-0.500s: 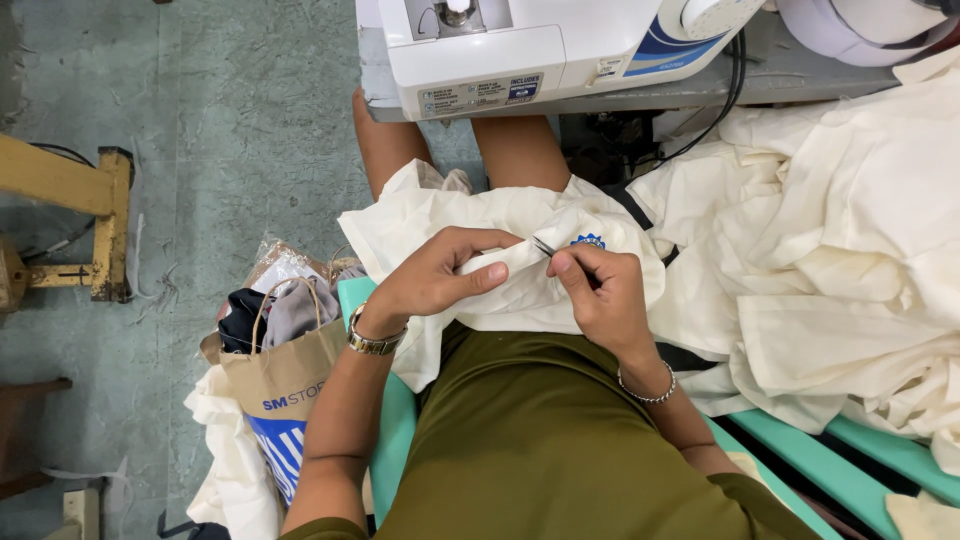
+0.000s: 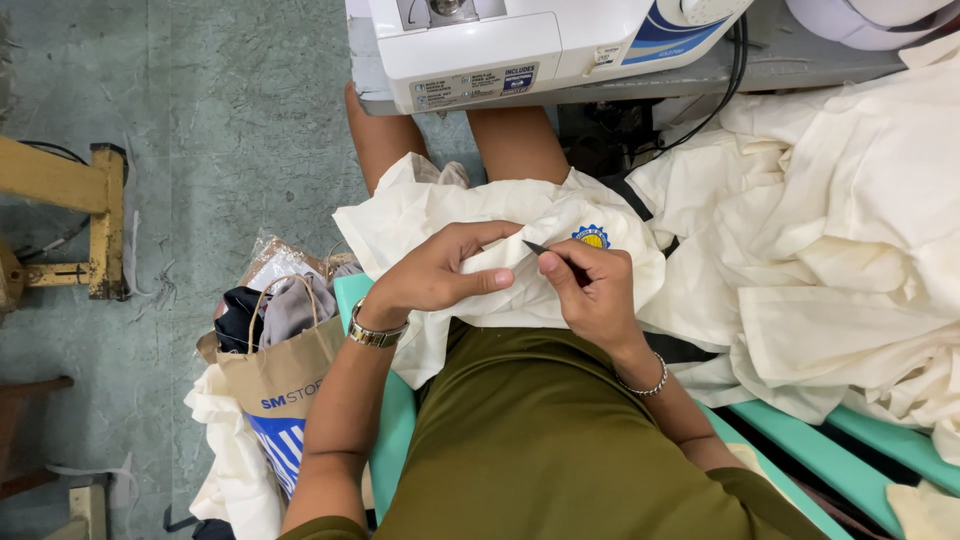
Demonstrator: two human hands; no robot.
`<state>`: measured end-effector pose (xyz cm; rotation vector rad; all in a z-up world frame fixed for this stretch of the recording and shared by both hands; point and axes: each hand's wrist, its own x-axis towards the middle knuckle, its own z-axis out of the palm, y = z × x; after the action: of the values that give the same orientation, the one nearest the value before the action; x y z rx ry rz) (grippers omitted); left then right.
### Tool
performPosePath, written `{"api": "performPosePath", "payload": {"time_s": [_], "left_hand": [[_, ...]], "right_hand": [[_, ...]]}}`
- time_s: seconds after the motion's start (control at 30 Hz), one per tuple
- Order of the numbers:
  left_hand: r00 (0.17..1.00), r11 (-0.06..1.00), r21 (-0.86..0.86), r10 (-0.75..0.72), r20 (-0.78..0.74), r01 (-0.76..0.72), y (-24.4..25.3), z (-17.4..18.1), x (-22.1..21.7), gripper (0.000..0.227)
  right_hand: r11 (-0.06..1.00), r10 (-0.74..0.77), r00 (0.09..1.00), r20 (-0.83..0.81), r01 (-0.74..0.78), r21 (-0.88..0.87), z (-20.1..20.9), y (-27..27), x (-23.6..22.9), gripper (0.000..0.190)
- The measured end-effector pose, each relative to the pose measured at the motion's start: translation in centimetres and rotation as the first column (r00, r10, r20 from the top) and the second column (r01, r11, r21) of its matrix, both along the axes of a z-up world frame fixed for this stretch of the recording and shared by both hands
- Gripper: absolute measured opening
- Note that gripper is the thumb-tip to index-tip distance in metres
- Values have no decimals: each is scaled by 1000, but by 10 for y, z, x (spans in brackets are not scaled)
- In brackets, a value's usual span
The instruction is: The person is using small snips to remove loose threads from white garment pieces at a sewing workstation.
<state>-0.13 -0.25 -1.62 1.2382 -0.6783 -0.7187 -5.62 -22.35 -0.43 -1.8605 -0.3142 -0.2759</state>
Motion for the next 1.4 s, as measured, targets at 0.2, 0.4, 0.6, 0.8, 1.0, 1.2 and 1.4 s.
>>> {"api": "performPosePath", "payload": {"time_s": [0.2, 0.4, 0.6, 0.8, 1.0, 1.2, 1.4], "left_hand": [[993, 997, 41, -68, 101, 64, 0, -1, -1, 62], [972, 989, 87, -135, 190, 120, 1, -6, 1, 78], [993, 987, -113, -116, 13, 117, -4, -39, 8, 68], [999, 992, -120, 43, -2, -43, -23, -45, 13, 37], [944, 943, -75, 327, 44, -323, -8, -17, 4, 22], [801, 826, 26, 537, 266, -563, 29, 19, -11, 23], [771, 788, -69, 614, 166, -612, 39, 4, -10, 24]], "right_hand": [[995, 1, 997, -73, 6, 99, -24, -4, -1, 27], [990, -39, 989, -139, 58, 129, -29, -2, -3, 23], [993, 103, 992, -78, -97, 72, 0, 12, -8, 17], [941, 336, 938, 81, -331, -69, -31, 15, -8, 11], [890, 450, 887, 106, -436, -136, 28, 35, -8, 10], [817, 573, 814, 97, -557, -153, 30, 29, -12, 27], [851, 520, 850, 83, -508, -130, 15, 21, -4, 38]]}}
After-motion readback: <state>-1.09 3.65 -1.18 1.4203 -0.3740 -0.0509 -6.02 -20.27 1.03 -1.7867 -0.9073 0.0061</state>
